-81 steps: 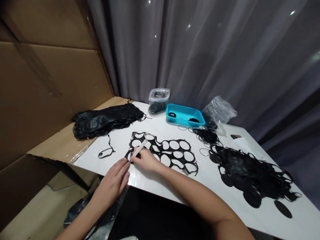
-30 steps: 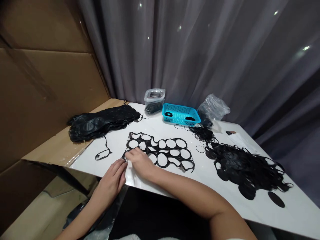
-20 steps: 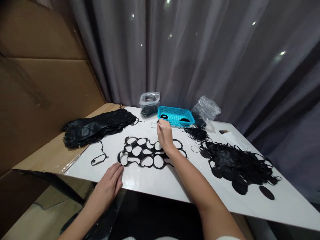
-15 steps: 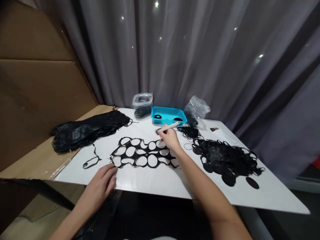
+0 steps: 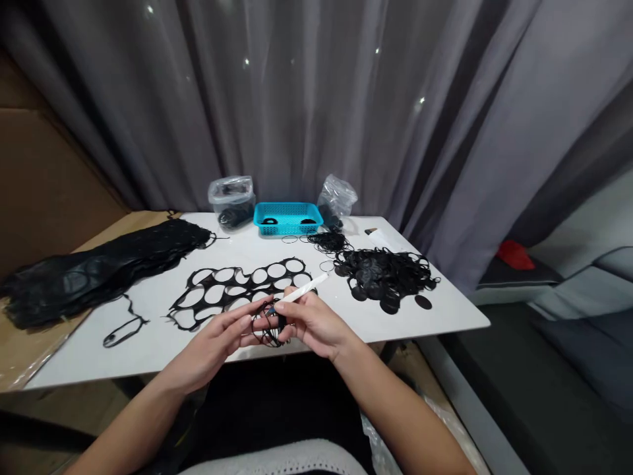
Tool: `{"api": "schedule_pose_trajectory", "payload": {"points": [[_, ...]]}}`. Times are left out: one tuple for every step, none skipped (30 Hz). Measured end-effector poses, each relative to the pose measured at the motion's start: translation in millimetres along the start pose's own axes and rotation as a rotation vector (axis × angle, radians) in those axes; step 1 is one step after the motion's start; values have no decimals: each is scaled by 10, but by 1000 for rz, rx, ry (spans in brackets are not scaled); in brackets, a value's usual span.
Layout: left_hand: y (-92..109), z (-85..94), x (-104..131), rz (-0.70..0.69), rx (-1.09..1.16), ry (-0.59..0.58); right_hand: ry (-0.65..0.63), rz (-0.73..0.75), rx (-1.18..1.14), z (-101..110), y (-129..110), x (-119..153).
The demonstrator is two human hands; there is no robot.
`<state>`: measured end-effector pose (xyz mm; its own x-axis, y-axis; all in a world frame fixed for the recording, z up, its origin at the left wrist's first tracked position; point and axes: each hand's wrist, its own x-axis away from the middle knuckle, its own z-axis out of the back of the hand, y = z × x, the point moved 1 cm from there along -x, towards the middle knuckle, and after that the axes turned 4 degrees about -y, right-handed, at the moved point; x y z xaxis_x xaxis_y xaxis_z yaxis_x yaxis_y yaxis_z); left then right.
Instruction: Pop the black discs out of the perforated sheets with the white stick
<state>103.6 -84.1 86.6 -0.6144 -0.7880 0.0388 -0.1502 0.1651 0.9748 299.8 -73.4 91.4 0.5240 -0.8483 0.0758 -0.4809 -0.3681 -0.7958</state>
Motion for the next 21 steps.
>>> {"api": "schedule_pose_trajectory", "payload": {"points": [[18,-39,1,8,12,9,0,10,0,3,-16,42],[34,-73,5,15,20,17,-4,17,-2,4,-27,80],[48,-104,10,21,32,19,-11,19,-5,4,-33,112],[63,-130,18,27,47,13,-23,15,-9,1,-34,139],[77,-151,29,32,62,5,-37,4,-12,-3,-32,162],[91,-167,41,32,68,-6,-50,-6,-17,-10,-29,180],[105,-178,54,28,56,-14,-59,-13,-24,-18,-26,195],[119,-183,66,21,27,-21,-65,-14,-30,-28,-24,205],[131,-184,74,14,-14,-29,-68,-11,-37,-40,-22,213],[139,-181,77,11,-54,-39,-70,-6,-44,-54,-21,217],[142,-175,72,11,-81,-53,-70,-2,-50,-68,-20,219],[138,-166,57,16,-88,-70,-73,-2,-54,-83,-17,218],[129,-154,32,21,-76,-85,-78,-4,-56,-97,-14,216],[114,-139,0,24,-57,-94,-82,-4,-58,-110,-9,212],[95,-122,-38,24,-38,-93,-84,0,-60,-122,-1,206],[72,-105,-79,20,-21,-83,-85,6,-60,-132,9,201],[48,-89,-118,14,-6,-67,-84,14,-59,-142,22,196],[22,-77,-152,10,13,-50,-84,21,-56,-150,38,192],[-4,-70,-178,9,40,-36,-83,25,-52,-156,58,191],[-30,-68,-193,14,75,-27,-85,25,-49,-159,80,195],[-54,-71,-198,26,112,-24,-90,19,-51,-159,104,203]]}}
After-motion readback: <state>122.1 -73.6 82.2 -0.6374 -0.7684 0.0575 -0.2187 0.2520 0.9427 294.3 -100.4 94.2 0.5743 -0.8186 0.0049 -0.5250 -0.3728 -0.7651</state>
